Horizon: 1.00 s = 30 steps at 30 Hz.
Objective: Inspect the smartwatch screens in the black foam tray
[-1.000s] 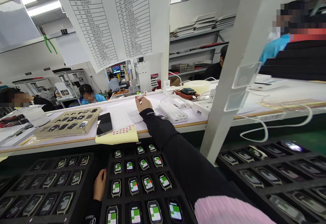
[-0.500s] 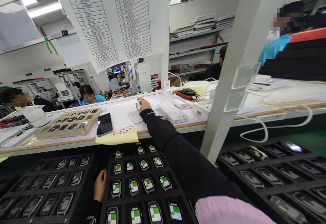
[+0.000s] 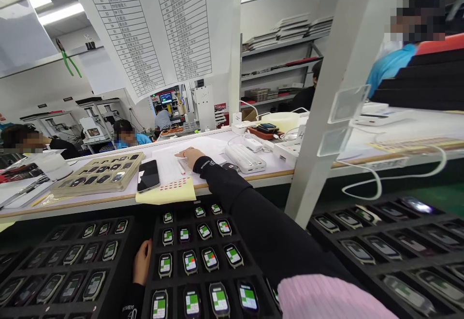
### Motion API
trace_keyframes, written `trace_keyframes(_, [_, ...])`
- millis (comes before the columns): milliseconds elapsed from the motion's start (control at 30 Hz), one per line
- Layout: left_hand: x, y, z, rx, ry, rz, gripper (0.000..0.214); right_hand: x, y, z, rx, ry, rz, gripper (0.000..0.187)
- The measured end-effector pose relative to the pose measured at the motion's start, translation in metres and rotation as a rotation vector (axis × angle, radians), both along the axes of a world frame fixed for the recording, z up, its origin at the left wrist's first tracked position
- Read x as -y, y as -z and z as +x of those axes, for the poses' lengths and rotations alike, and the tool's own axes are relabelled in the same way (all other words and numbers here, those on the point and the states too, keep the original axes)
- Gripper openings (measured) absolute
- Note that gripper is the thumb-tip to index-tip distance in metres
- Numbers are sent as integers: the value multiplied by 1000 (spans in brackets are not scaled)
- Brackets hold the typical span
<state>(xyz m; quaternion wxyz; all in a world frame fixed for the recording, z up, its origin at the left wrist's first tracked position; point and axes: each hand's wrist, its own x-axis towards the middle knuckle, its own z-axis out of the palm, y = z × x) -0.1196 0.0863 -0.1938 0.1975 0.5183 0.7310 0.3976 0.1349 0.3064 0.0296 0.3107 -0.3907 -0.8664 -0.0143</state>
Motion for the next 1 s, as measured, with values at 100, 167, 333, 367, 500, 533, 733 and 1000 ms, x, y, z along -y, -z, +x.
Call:
trace_keyframes(100, [4,-2,1,0,7,-8,41,4,0,2,-38,47,7,52])
trace_keyframes(167, [8,-4,1,0,12,-15,39,7,0,3,-64,77,11,48])
trace_keyframes(333, [22,-9,4,-1,9,-44,36,16,-2,5,-112,125,20,35])
trace_keyframes(367, [26,-9,5,-2,9,-51,37,18,-2,5,-120,131,23,34])
trace_keyframes(500, [42,-11,7,-11,1,-78,37,30,0,8,-146,152,28,31])
trace_keyframes(533, [46,-12,7,-13,-2,-83,37,33,1,9,-148,156,27,32])
trace_keyframes(733, [72,-13,12,-31,-22,-96,33,46,9,19,-107,213,10,31])
trace_keyframes(1000, [109,-11,18,-42,-48,-87,33,79,21,31,50,247,76,35])
